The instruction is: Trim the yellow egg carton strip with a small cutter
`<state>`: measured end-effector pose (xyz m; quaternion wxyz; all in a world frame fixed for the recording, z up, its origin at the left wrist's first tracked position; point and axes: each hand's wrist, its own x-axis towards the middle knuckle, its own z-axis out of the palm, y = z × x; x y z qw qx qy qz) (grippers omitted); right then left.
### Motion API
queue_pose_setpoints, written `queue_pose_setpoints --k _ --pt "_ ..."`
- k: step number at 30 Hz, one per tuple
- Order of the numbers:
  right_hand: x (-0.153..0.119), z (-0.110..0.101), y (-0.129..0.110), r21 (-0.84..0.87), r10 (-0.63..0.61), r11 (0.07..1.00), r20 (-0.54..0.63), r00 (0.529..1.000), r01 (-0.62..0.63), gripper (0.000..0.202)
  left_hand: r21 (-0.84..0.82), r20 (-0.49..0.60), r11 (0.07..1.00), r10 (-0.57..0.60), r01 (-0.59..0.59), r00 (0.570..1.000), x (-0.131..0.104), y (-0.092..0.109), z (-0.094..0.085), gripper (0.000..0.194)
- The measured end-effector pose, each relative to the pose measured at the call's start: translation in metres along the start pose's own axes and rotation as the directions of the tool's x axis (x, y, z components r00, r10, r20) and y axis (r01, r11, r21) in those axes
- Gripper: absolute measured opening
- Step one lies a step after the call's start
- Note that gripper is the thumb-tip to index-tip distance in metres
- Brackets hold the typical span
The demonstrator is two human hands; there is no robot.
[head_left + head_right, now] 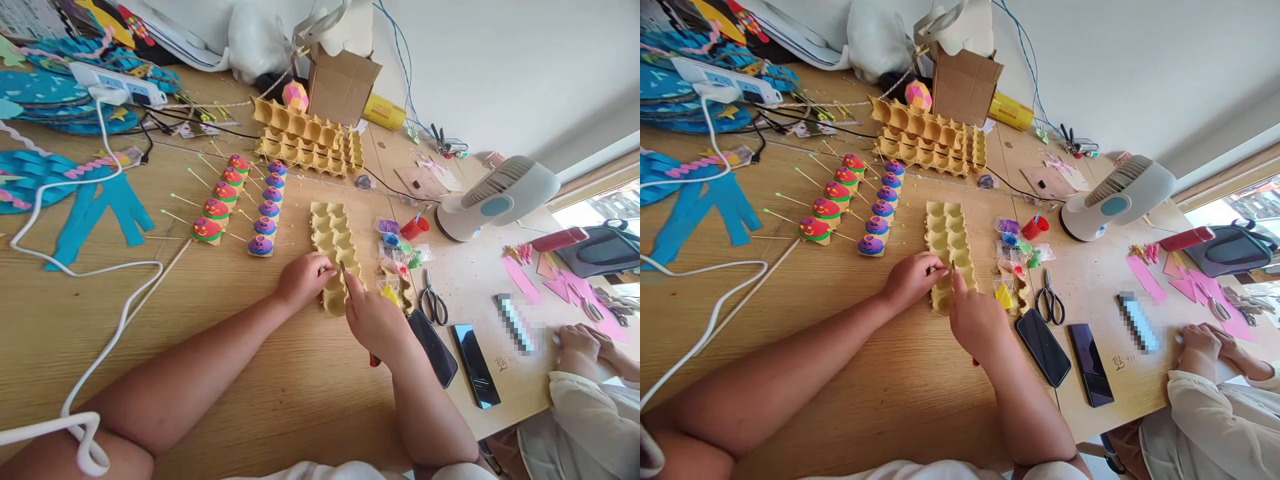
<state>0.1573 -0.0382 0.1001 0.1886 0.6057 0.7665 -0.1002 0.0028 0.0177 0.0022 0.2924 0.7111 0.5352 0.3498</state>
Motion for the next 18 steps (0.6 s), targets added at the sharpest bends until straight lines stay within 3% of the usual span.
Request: queue_pose_setpoints --k 4,10,18 --pt "0.0046 0.0015 0.0006 0.019 0.012 1.000 -0.045 0.999 -0.011 0.059 0.015 0.001 1.000 -0.004 0.004 1.000 0.0000 0.0008 0.0000 0.014" --pt "-0.0020 -0.0018 0.0058 0.036 -0.029 0.999 -0.019 0.999 0.030 0.056 0.013 -0.011 1.000 0.013 -0.013 1.000 -0.0004 0.0011 0.0010 0.014" --pt "0.0018 -0.0007 0.0013 0.037 0.012 0.999 -0.025 1.000 -0.011 0.057 0.018 -0.012 1.000 0.005 -0.005 1.000 -0.0004 0.0004 0.0018 0.013"
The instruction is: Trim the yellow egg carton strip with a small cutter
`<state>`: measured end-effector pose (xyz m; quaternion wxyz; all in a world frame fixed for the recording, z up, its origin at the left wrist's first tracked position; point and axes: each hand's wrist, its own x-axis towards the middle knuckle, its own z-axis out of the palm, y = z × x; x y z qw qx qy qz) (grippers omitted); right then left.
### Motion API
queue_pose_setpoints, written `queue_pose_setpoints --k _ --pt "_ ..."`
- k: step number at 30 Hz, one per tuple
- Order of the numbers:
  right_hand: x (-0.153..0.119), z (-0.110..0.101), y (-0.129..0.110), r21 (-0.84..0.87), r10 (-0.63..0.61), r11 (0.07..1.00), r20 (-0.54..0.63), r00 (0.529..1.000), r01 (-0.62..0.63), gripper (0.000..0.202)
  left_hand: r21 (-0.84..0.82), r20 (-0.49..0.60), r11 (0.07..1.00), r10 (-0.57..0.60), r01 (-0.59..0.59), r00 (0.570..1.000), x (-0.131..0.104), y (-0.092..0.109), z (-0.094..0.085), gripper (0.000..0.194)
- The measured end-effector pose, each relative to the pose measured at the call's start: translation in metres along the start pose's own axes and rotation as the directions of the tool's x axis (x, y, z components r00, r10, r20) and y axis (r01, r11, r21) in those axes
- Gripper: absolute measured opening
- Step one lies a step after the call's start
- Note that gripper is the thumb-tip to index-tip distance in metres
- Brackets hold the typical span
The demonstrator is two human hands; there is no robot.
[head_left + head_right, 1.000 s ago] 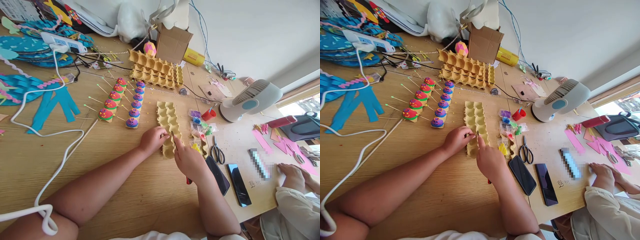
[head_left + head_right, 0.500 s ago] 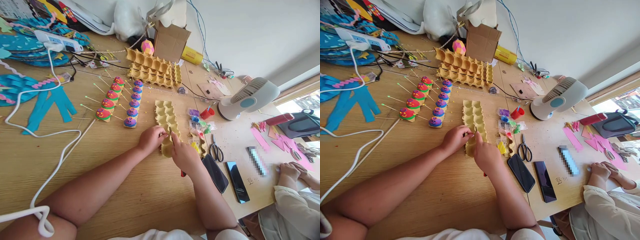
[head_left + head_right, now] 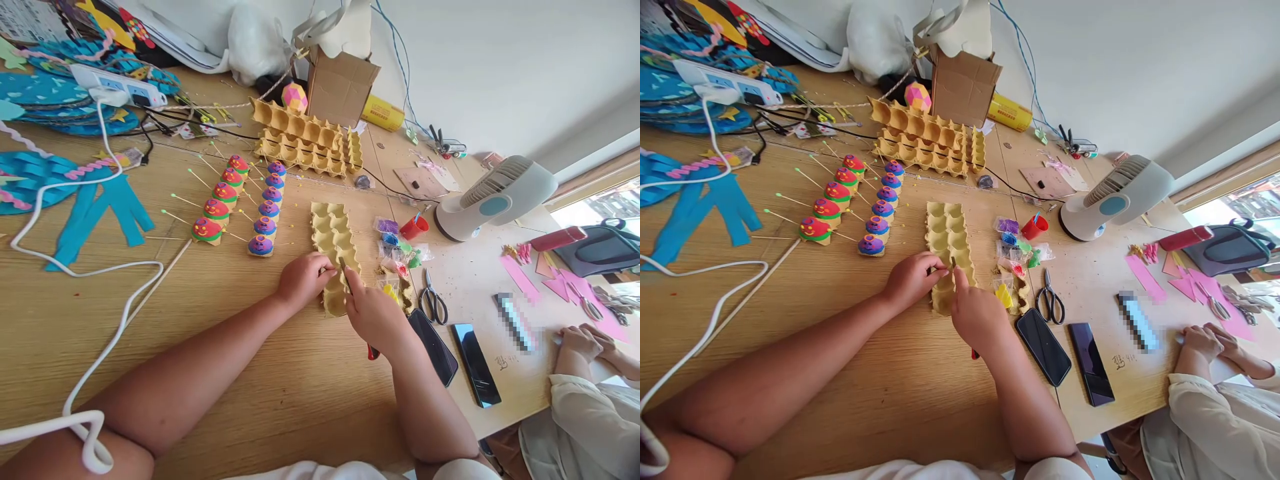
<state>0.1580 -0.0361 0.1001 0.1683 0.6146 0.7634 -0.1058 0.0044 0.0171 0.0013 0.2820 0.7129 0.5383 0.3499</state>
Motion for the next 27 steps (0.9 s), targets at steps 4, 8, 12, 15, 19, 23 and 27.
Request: queue_pose_setpoints --k 4,8,12,15,19,23,27 --pt "-0.007 -0.001 -0.001 -0.017 -0.008 1.000 0.018 1.000 0.009 0.057 -0.001 0.005 1.000 0.002 -0.002 1.000 0.000 0.001 -0.001 0.013" --pt "0.002 0.003 -0.004 -0.013 0.023 1.000 -0.012 1.000 -0.023 0.058 0.006 0.004 1.000 0.003 -0.003 1.000 0.000 0.001 -0.001 0.014" --pt "0.001 0.002 -0.002 -0.014 0.002 1.000 -0.006 1.000 -0.002 0.058 0.012 0.002 1.000 0.003 -0.003 1.000 -0.001 0.002 -0.001 0.014" --pt "-0.004 0.000 0.001 -0.029 -0.021 0.999 0.005 1.000 0.022 0.057 0.004 0.003 1.000 0.008 -0.008 1.000 0.000 0.002 -0.002 0.014" --pt "0.002 0.005 0.000 -0.033 -0.005 0.999 -0.019 1.000 0.004 0.058 0.012 0.007 1.000 0.013 -0.013 1.000 0.000 0.002 -0.002 0.014" --pt "0.010 0.009 -0.001 -0.024 0.015 1.000 -0.030 0.999 -0.016 0.058 0.027 0.004 0.999 0.018 -0.018 1.000 0.000 0.001 -0.001 0.014" --pt "0.002 0.004 -0.001 -0.034 -0.006 0.999 -0.010 1.000 0.005 0.058 0.035 -0.002 0.999 0.009 -0.009 1.000 -0.001 0.002 -0.002 0.014"
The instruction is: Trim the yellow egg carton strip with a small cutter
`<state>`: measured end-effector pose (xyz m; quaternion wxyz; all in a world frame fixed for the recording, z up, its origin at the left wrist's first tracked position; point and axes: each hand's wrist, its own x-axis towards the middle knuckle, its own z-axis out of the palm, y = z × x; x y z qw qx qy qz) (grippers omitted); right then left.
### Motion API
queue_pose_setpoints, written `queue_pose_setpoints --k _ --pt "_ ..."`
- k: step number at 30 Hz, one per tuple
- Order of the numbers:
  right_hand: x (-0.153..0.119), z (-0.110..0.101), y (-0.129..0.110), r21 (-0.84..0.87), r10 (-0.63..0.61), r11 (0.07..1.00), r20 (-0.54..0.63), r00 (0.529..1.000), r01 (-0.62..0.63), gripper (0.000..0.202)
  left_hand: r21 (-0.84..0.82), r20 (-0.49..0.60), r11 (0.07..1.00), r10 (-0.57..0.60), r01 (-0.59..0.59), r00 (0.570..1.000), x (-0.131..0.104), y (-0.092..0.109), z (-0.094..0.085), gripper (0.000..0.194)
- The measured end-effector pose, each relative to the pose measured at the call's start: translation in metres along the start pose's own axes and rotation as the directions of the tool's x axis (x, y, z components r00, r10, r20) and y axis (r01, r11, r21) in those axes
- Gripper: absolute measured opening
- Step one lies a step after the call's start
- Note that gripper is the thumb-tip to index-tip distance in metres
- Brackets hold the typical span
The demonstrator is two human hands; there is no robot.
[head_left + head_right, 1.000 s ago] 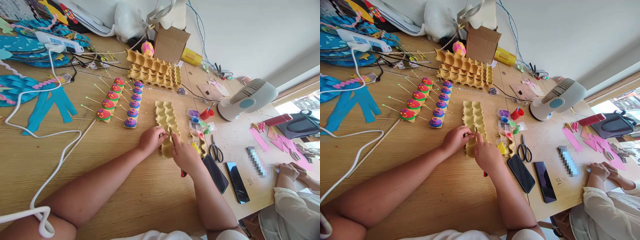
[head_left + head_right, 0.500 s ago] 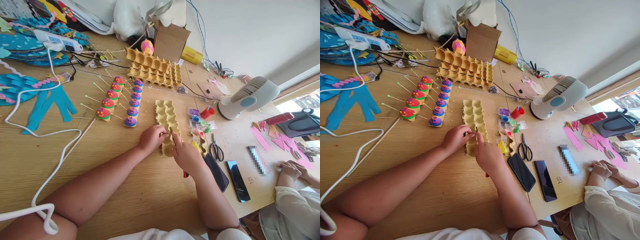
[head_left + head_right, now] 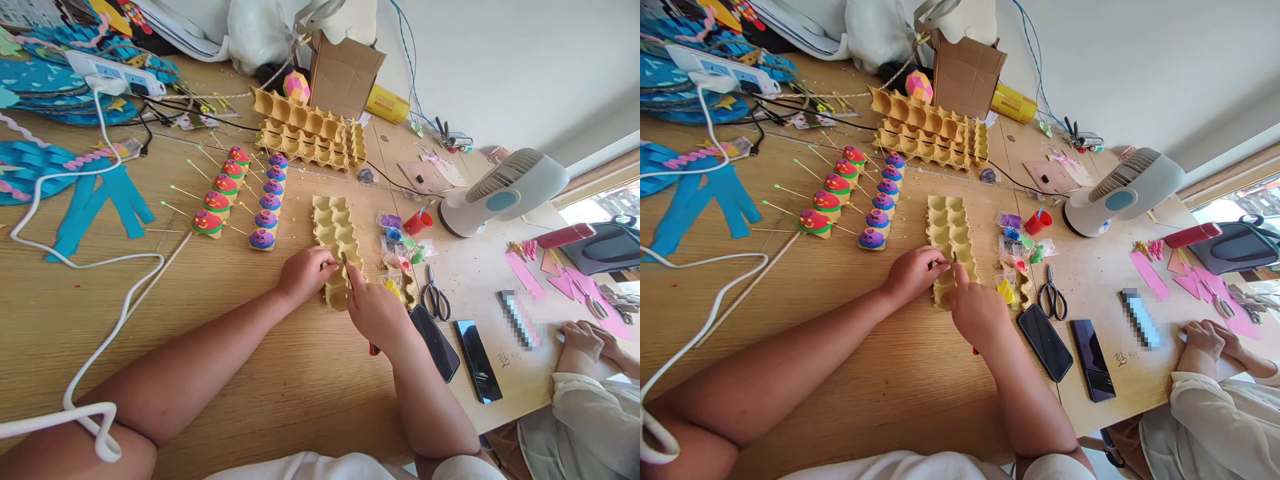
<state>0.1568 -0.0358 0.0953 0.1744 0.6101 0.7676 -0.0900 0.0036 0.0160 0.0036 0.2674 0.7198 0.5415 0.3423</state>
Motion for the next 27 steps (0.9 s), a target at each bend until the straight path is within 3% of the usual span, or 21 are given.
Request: queue_pose_setpoints --k 7,15,21,27 --pt "-0.023 -0.011 -0.003 -0.081 0.023 0.997 0.067 0.997 -0.018 0.057 -0.021 0.005 1.000 -0.013 0.013 1.000 0.000 0.000 0.000 0.012" --pt "-0.029 -0.019 -0.004 -0.136 0.045 0.990 0.128 0.991 -0.027 0.057 -0.032 0.003 0.999 -0.019 0.019 1.000 0.000 0.000 0.000 0.012" --pt "-0.036 -0.019 0.005 -0.121 -0.027 0.992 0.067 0.997 0.035 0.053 -0.027 0.000 1.000 -0.011 0.011 1.000 0.000 0.000 0.000 0.013" --pt "-0.031 -0.021 0.005 -0.059 0.008 0.998 -0.019 1.000 -0.009 0.058 -0.018 -0.010 1.000 -0.014 0.014 1.000 0.000 0.000 0.001 0.012"
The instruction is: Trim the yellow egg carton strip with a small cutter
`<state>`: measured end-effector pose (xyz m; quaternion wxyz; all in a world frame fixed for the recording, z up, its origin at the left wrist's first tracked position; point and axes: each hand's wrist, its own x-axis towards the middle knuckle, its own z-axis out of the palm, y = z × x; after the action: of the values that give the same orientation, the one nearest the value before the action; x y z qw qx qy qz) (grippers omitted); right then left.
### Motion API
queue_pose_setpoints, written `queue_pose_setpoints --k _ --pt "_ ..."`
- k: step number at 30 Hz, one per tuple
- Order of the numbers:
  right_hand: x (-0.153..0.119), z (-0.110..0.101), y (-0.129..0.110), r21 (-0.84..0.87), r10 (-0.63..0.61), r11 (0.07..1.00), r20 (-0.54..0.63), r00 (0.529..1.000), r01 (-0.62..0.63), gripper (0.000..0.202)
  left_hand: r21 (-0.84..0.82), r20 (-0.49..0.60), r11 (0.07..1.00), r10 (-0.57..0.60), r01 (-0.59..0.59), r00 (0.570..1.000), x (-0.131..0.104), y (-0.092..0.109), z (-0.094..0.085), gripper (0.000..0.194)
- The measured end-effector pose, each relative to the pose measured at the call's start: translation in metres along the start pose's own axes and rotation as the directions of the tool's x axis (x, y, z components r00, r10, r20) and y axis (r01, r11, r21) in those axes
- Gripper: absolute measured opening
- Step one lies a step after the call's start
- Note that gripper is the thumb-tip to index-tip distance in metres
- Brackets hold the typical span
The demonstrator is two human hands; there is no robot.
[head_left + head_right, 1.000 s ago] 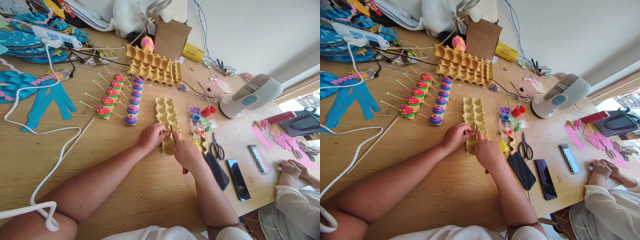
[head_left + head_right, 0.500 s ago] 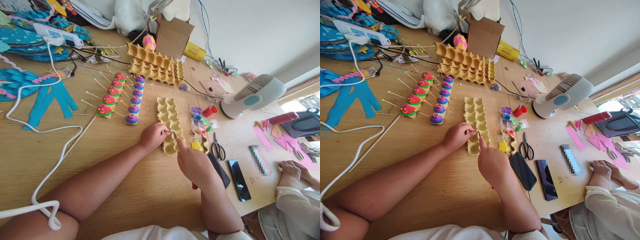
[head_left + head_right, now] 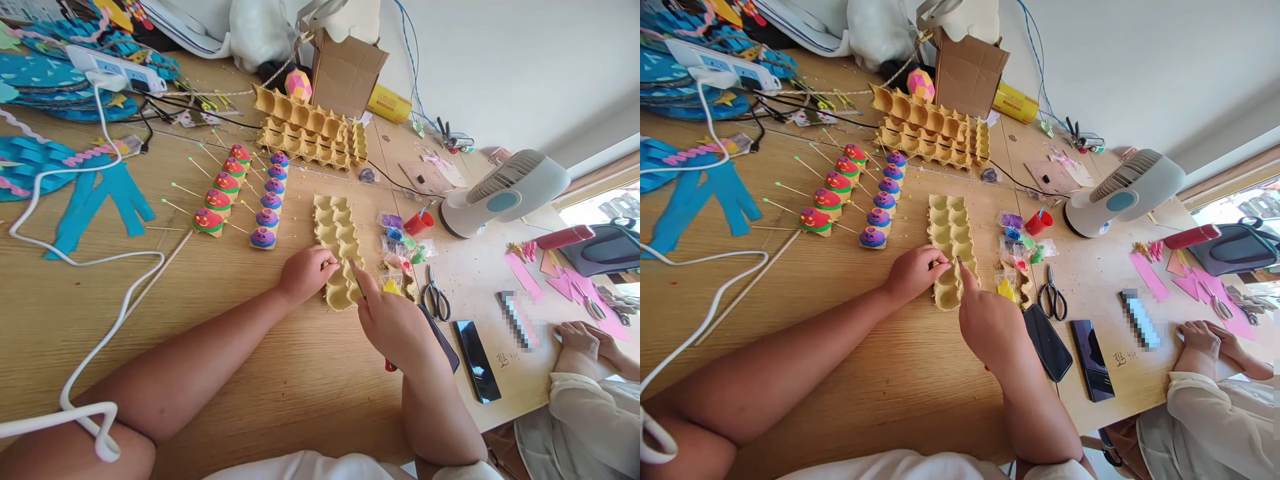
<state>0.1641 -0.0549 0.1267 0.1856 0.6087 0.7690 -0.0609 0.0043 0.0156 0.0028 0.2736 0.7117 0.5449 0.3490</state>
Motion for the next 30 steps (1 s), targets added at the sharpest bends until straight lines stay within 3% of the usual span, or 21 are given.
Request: queue_pose_setpoints --k 16,21,30 --pt "0.007 0.009 -0.010 -0.075 0.025 0.997 0.057 0.998 -0.021 0.057 -0.027 0.016 1.000 0.011 -0.010 1.000 0.000 0.000 -0.001 0.012" --pt "0.007 0.016 -0.015 -0.106 0.024 0.994 0.046 0.999 -0.019 0.060 -0.022 0.009 1.000 0.006 -0.005 1.000 0.001 0.000 -0.001 0.013" --pt "0.010 0.011 -0.011 -0.056 0.056 0.997 0.000 0.998 -0.056 0.059 -0.035 0.008 0.999 0.013 -0.013 1.000 0.001 -0.001 -0.001 0.013"
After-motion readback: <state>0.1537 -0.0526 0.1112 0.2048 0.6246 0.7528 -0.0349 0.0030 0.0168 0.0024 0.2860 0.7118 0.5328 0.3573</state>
